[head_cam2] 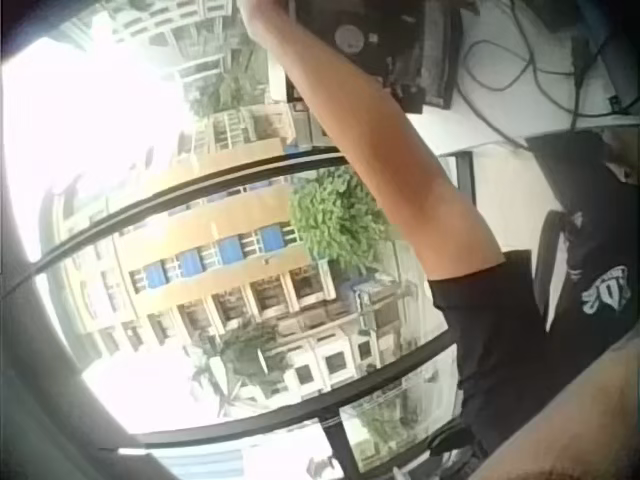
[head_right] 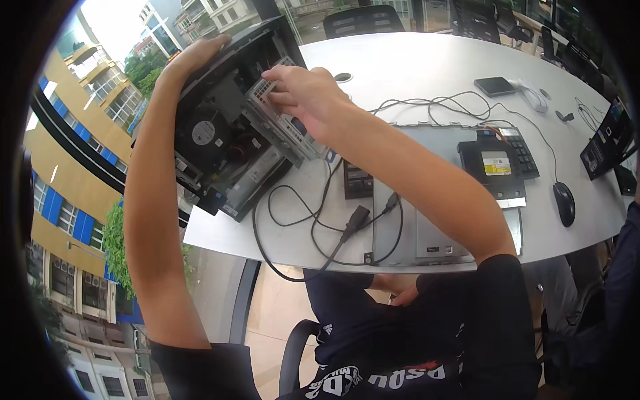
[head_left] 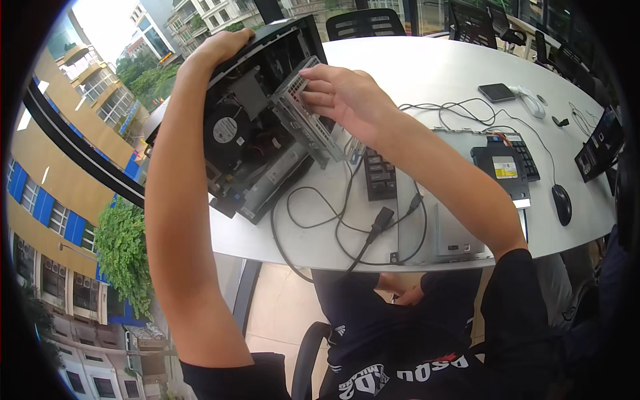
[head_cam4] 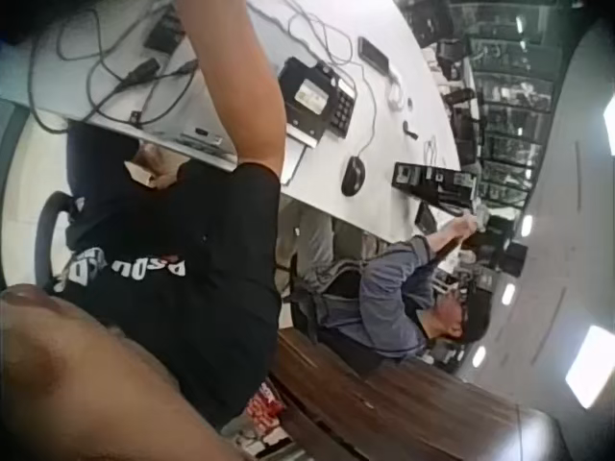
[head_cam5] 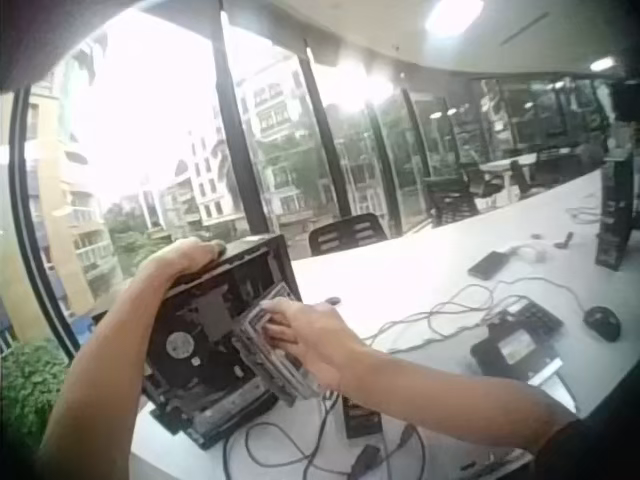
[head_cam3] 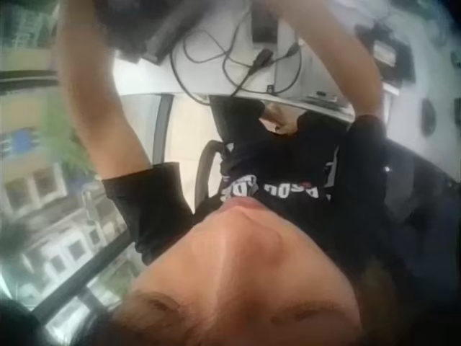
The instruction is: Assembling and connecting components inside a desktop computer case.
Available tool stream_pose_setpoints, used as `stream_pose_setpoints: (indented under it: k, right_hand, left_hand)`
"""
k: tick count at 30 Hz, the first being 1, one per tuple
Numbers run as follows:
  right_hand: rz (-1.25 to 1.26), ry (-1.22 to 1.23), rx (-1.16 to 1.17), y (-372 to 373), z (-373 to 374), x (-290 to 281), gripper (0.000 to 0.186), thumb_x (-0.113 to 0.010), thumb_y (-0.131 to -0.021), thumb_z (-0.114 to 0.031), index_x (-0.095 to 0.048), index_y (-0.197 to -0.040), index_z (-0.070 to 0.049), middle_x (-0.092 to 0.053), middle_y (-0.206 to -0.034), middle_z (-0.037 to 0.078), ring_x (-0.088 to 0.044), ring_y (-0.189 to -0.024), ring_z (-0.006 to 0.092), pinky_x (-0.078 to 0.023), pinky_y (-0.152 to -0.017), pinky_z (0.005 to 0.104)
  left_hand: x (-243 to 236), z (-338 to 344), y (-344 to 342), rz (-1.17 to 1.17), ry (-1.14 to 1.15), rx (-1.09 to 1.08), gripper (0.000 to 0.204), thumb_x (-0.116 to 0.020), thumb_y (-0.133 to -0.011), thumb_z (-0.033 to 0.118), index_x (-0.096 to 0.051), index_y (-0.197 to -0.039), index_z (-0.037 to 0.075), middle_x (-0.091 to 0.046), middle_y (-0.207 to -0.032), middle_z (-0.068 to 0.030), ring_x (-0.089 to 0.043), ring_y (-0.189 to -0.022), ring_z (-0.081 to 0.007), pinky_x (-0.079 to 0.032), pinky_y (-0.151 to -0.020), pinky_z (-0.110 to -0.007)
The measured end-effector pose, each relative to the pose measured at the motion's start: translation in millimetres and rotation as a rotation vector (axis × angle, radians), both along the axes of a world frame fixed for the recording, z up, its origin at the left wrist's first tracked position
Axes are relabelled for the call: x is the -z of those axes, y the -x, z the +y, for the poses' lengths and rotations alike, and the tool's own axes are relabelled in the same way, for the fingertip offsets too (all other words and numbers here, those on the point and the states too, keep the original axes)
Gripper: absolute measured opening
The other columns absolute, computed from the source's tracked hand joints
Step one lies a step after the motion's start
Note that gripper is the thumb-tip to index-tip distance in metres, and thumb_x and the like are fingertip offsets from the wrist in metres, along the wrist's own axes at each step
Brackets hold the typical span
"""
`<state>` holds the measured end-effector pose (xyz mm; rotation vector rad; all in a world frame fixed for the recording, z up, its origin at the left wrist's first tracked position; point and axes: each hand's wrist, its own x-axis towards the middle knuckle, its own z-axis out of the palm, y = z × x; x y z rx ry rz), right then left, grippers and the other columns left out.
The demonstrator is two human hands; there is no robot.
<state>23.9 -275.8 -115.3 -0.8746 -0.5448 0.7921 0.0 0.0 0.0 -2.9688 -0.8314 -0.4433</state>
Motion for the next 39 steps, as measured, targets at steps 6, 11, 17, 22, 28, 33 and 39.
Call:
stream_pose_setpoints:
  k: [6,11,17,22,28,33,39]
  right_hand:
    - [-0.105,0.019,0.026,-2.4,2.5,0.9,0.032,-0.071,-0.095,-0.016,-0.061,-0.114,0.008,-0.071,-0.11,0.015,-0.07,-0.101,0.0216,-0.056,-0.097,0.0336]
    - [0.005,-0.028,-0.045,3.7,4.3,-7.1,0.036,-0.069,-0.096,-0.018,-0.061,-0.115,0.011,-0.064,-0.123,0.022,-0.063,-0.111,0.0253,-0.05,-0.103,0.0351]
    - [0.106,-0.121,0.009,19.0,15.7,-13.4,0.021,-0.056,-0.096,-0.007,-0.061,-0.107,0.01,-0.065,-0.105,0.017,-0.064,-0.098,0.0241,-0.051,-0.096,0.0367]
    - [0.125,-0.211,0.028,12.9,34.4,-16.4,0.016,-0.055,-0.091,-0.006,-0.055,-0.103,0.005,-0.064,-0.111,0.018,-0.065,-0.104,0.0257,-0.053,-0.099,0.0386]
    - [0.228,-0.286,0.085,6.6,56.8,-15.7,0.018,-0.055,-0.085,-0.004,-0.054,-0.102,0.003,-0.066,-0.109,0.016,-0.065,-0.104,0.0275,-0.052,-0.099,0.0405]
    - [0.288,-0.382,0.086,-2.2,73.1,-10.0,0.016,-0.055,-0.084,-0.004,-0.055,-0.099,0.003,-0.067,-0.107,0.017,-0.066,-0.103,0.0277,-0.052,-0.099,0.0399]
    - [0.281,-0.449,0.035,1.0,77.8,-12.9,0.014,-0.053,-0.086,-0.006,-0.057,-0.097,0.003,-0.067,-0.108,0.016,-0.066,-0.103,0.0272,-0.053,-0.1,0.04]
  left_hand:
    - [-13.0,3.9,0.0,0.036,0.035,0.016,0.071,-0.043,-0.096,0.061,-0.063,-0.138,0.007,-0.058,-0.145,-0.024,-0.053,-0.138,-0.0392,-0.04,-0.113,-0.046]
    - [-14.9,-2.2,1.1,0.061,0.085,-0.011,0.069,-0.041,-0.097,0.061,-0.064,-0.138,0.01,-0.06,-0.144,-0.0239,-0.054,-0.137,-0.039,-0.04,-0.113,-0.045]
    - [-8.4,-21.1,8.6,-0.041,0.056,-0.012,0.07,-0.046,-0.097,0.059,-0.069,-0.127,0.001,-0.072,-0.12,-0.0249,-0.068,-0.115,-0.0351,-0.046,-0.104,-0.04]
    - [-11.2,-15.1,8.6,-0.032,0.033,-0.018,0.068,-0.046,-0.097,0.06,-0.068,-0.13,0.005,-0.07,-0.125,-0.0234,-0.067,-0.116,-0.0345,-0.045,-0.105,-0.041]
    - [-11.5,-11.4,9.0,0.004,0.029,-0.011,0.063,-0.041,-0.098,0.059,-0.067,-0.135,0.015,-0.069,-0.128,-0.0239,-0.065,-0.121,-0.0371,-0.044,-0.106,-0.043]
    - [-12.5,-28.5,10.4,-0.005,0.063,-0.03,0.072,-0.043,-0.097,0.063,-0.07,-0.128,0.005,-0.069,-0.127,-0.026,-0.065,-0.122,-0.0373,-0.044,-0.107,-0.043]
    - [-13.9,-27.1,13.9,-0.022,0.075,-0.065,0.073,-0.044,-0.096,0.064,-0.071,-0.126,0.002,-0.069,-0.126,-0.0258,-0.065,-0.121,-0.0362,-0.045,-0.105,-0.041]
